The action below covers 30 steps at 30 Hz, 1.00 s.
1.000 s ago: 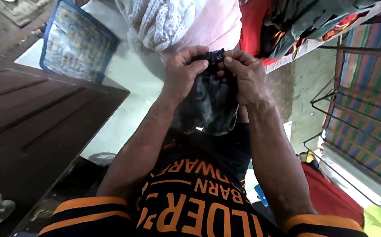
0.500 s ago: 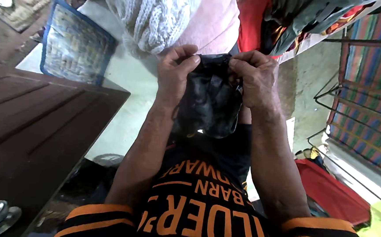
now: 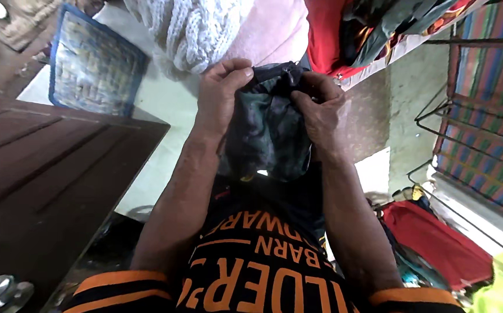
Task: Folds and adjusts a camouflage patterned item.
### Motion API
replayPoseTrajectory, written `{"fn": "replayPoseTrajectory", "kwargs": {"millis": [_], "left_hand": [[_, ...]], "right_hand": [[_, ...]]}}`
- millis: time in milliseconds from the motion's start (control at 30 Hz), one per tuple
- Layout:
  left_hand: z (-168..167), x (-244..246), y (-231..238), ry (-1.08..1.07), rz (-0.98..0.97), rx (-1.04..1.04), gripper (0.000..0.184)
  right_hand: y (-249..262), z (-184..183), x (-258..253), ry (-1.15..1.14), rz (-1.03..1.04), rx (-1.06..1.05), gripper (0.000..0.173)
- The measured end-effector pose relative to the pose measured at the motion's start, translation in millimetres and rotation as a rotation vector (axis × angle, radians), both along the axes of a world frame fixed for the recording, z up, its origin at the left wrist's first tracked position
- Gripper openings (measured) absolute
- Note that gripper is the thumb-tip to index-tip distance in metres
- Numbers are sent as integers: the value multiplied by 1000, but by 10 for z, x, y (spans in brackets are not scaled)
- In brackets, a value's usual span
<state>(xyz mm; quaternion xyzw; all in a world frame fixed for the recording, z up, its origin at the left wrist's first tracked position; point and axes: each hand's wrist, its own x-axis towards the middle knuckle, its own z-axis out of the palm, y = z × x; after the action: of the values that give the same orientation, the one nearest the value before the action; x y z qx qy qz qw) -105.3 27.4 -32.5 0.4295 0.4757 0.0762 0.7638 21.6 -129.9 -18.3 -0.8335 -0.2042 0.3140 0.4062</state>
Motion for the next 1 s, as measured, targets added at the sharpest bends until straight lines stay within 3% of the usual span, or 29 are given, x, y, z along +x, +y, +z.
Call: {"fn": "replayPoseTrajectory", "kwargs": {"millis": [133, 267, 467, 633, 767, 1000], "left_hand": [[-29, -11, 26, 8, 11, -34, 15], [-37, 7, 36, 45, 30, -77, 17], [-5, 24, 47, 61, 12, -63, 18], [-23, 26, 43, 36, 23, -81, 16], [-32, 23, 60, 32, 15, -92, 17], [-31, 42, 79, 37, -34, -97, 17]], "right_hand": [[22, 8, -100, -175, 7, -170, 36], [-12, 42, -141, -164, 79, -202, 20], [-27, -15, -90, -106, 90, -126, 21], [13, -20, -54, -87, 165, -111, 36], [60, -122, 19, -50, 132, -49, 21], [74, -217, 213, 190, 48, 86, 24]]}}
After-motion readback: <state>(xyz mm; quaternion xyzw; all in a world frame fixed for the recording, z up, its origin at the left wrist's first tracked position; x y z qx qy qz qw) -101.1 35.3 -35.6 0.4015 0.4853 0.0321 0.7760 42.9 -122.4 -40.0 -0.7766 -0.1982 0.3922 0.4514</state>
